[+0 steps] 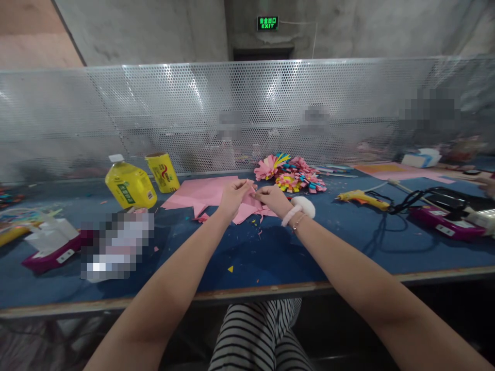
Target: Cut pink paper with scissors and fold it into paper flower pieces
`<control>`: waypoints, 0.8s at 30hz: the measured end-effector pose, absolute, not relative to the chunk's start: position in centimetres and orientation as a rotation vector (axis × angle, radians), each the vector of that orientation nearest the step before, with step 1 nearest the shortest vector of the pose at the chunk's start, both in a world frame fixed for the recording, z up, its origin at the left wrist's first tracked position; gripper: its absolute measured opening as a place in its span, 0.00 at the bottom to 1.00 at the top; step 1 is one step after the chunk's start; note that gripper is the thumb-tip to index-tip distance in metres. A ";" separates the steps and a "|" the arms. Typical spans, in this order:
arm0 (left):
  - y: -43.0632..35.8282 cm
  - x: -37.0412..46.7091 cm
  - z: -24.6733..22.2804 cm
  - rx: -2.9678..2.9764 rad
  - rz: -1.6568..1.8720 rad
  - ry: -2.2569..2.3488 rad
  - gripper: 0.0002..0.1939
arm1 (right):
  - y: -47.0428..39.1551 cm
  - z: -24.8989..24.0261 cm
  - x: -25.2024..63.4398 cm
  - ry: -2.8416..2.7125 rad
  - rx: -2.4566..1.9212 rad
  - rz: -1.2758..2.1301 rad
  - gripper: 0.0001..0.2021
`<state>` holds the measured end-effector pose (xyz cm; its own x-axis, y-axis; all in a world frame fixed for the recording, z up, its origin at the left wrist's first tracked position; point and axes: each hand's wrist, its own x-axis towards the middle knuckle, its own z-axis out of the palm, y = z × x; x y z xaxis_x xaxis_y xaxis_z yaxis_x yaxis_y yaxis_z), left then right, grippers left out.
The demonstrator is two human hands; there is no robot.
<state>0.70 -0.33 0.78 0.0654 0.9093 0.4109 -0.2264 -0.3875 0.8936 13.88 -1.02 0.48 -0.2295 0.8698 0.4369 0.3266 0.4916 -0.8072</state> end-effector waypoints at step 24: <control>-0.9 0.6 1.0 1.744 1.322 0.702 0.13 | -0.6 1.0 14.3 -1.541 -0.698 0.864 0.10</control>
